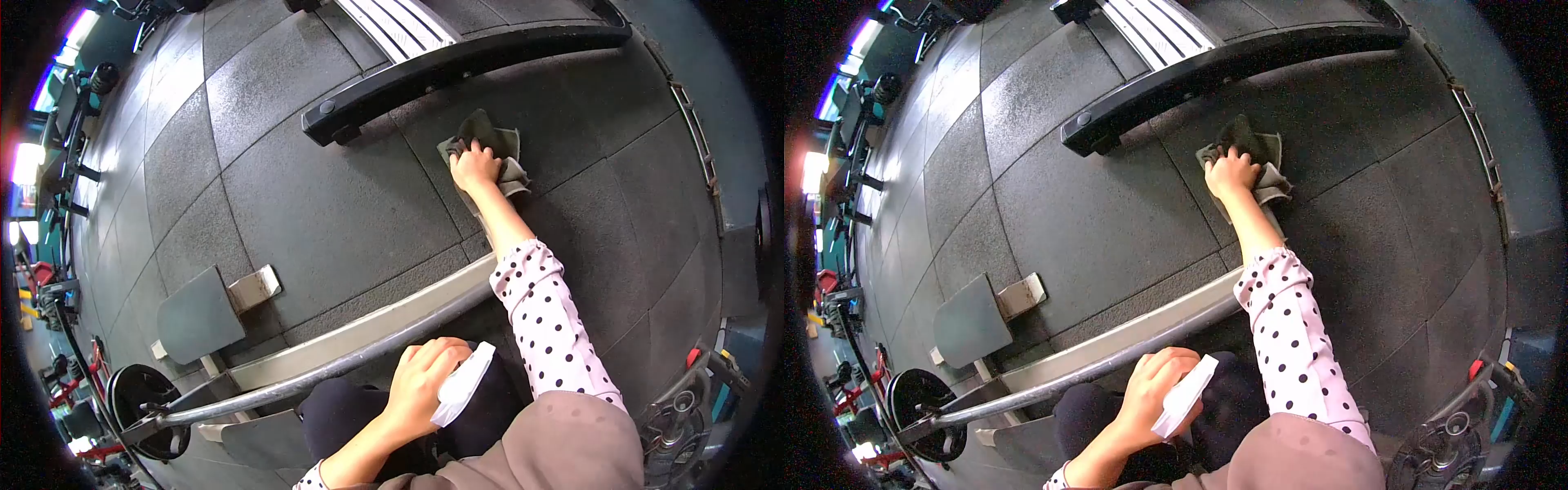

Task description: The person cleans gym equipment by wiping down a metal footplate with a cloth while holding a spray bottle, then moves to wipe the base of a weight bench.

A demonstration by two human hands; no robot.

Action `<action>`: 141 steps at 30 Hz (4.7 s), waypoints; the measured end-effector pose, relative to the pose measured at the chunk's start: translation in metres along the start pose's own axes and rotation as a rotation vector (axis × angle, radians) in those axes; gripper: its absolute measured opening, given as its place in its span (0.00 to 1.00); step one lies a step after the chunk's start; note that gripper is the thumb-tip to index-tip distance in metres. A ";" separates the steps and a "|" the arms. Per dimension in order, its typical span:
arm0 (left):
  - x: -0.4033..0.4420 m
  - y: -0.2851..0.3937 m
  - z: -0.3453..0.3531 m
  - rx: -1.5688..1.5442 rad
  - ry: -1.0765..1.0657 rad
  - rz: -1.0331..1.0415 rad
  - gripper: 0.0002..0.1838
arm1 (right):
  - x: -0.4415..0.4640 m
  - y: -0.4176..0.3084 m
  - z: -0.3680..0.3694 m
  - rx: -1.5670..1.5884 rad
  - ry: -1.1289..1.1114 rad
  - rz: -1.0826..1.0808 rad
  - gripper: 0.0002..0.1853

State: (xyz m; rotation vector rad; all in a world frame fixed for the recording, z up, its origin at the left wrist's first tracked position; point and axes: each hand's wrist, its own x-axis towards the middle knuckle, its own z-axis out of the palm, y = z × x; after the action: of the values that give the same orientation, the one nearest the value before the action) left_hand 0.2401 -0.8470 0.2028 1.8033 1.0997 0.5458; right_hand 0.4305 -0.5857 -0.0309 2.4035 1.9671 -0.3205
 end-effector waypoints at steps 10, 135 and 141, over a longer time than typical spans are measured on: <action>0.002 0.003 -0.001 0.028 0.008 0.000 0.27 | -0.070 0.041 -0.033 0.250 0.078 -0.261 0.27; -0.007 0.000 -0.002 -0.018 0.069 0.005 0.22 | -0.037 -0.005 0.012 0.155 0.134 0.164 0.36; -0.007 0.005 -0.005 -0.040 0.081 0.033 0.22 | -0.107 -0.014 0.010 0.078 -0.156 0.244 0.44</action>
State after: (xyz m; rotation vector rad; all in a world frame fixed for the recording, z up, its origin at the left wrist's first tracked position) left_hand 0.2354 -0.8512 0.2104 1.7809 1.1076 0.6611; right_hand 0.3956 -0.6877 -0.0206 2.5413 1.6069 -0.5657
